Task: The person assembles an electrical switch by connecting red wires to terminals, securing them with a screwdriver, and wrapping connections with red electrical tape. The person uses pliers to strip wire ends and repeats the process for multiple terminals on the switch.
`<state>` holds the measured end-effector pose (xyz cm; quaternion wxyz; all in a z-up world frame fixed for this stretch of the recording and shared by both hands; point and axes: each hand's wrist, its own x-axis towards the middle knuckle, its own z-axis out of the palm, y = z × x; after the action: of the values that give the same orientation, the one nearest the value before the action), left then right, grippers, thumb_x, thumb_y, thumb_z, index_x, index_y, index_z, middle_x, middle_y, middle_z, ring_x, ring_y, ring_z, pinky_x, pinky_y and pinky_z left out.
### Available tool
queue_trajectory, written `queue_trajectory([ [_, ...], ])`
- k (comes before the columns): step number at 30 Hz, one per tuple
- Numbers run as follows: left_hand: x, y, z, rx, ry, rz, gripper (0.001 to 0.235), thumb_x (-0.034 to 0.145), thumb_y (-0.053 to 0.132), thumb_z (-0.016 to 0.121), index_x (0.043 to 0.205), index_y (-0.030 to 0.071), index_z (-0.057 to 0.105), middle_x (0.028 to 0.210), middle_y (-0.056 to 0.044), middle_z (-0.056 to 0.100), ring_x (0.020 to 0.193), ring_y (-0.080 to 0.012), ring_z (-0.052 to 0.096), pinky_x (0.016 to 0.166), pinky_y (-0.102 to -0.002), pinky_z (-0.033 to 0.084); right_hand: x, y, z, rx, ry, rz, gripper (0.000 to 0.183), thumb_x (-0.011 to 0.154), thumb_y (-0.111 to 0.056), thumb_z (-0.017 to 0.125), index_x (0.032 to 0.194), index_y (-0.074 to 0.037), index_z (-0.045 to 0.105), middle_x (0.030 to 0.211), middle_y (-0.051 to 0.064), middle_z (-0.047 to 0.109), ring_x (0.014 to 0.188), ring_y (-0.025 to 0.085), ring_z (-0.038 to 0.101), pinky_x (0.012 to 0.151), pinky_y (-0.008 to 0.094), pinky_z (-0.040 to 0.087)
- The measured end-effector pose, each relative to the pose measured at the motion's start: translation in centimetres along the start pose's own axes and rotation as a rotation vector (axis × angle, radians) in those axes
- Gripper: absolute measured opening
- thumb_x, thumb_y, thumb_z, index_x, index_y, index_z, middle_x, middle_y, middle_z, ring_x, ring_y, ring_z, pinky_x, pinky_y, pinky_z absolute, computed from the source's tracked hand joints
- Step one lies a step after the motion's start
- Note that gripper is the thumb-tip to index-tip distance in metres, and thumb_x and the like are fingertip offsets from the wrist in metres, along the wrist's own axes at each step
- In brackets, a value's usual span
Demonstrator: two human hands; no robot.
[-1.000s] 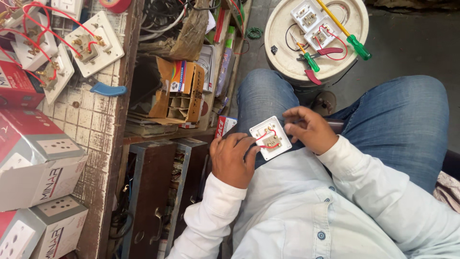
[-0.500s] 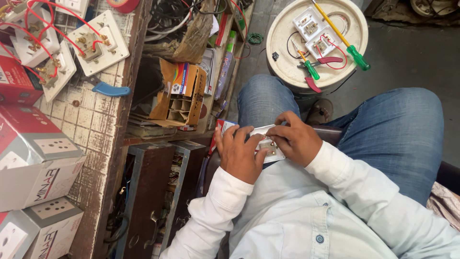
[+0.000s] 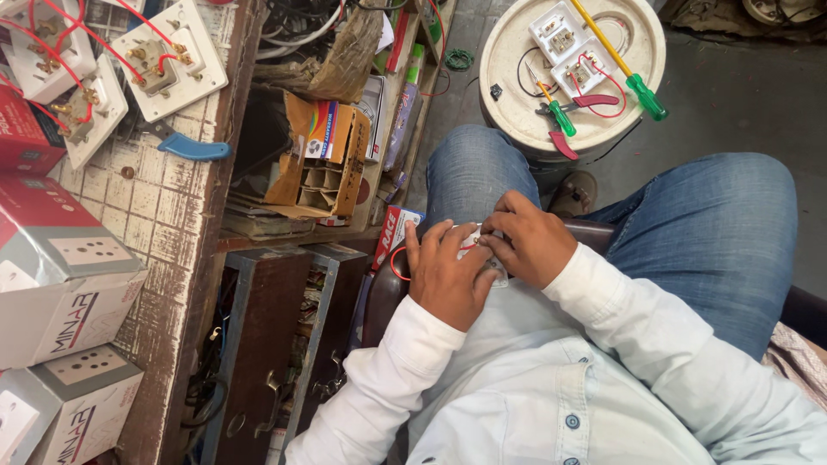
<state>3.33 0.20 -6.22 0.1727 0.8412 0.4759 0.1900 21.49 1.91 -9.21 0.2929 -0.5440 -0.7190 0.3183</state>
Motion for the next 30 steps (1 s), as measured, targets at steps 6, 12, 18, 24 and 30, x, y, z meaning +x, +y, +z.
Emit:
queue_trajectory([
  [6, 0.0, 0.3, 1.2, 0.004, 0.074, -0.100, 0.018, 0.076, 0.017, 0.080, 0.092, 0.011, 0.073, 0.116, -0.008, 0.065, 0.121, -0.0338, 0.055, 0.120, -0.066, 0.025, 0.0, 0.4, 0.4, -0.034, -0.017, 0.005, 0.013, 0.086, -0.017, 0.076, 0.091, -0.007, 0.070, 0.099, 0.009, 0.060, 0.075, 0.032, 0.068, 0.065, 0.043, 0.055],
  [12, 0.3, 0.9, 1.7, 0.041, 0.087, -0.073, 0.019, 0.077, 0.012, 0.075, 0.094, 0.006, 0.071, 0.112, -0.010, 0.062, 0.117, -0.0352, 0.054, 0.115, -0.065, 0.028, -0.4, 1.0, 0.9, 0.030, 0.040, -0.035, 0.013, 0.085, -0.015, 0.075, 0.094, -0.007, 0.068, 0.101, 0.010, 0.059, 0.077, 0.031, 0.069, 0.066, 0.040, 0.056],
  [18, 0.3, 0.9, 0.3, 0.004, 0.023, -0.083, 0.029, 0.080, 0.021, 0.079, 0.104, 0.008, 0.070, 0.116, -0.011, 0.062, 0.121, -0.0347, 0.053, 0.118, -0.067, 0.026, -0.9, 2.9, 1.5, 0.282, 0.055, 0.108, 0.033, 0.085, -0.012, 0.073, 0.116, -0.004, 0.066, 0.101, 0.010, 0.061, 0.071, 0.022, 0.066, 0.064, 0.033, 0.054],
  [24, -0.1, -0.7, -1.6, 0.199, -0.046, -0.141, 0.063, 0.077, 0.032, 0.082, 0.133, 0.011, 0.063, 0.141, -0.020, 0.053, 0.135, -0.0429, 0.043, 0.115, -0.070, 0.019, -1.8, 7.3, 3.3, 0.476, -0.147, 0.309, 0.026, 0.093, -0.010, 0.067, 0.118, -0.003, 0.071, 0.096, 0.012, 0.067, 0.069, 0.017, 0.065, 0.062, 0.031, 0.055],
  [30, -0.1, -1.8, -1.8, -0.184, 0.350, -0.212, 0.072, 0.093, 0.031, 0.075, 0.152, 0.004, 0.042, 0.157, -0.027, 0.034, 0.144, -0.0459, 0.039, 0.119, -0.058, 0.032, -1.5, 10.5, 3.2, 1.117, -0.157, 0.658, 0.028, 0.094, -0.008, 0.062, 0.119, 0.004, 0.062, 0.100, 0.012, 0.071, 0.079, 0.020, 0.071, 0.067, 0.035, 0.061],
])
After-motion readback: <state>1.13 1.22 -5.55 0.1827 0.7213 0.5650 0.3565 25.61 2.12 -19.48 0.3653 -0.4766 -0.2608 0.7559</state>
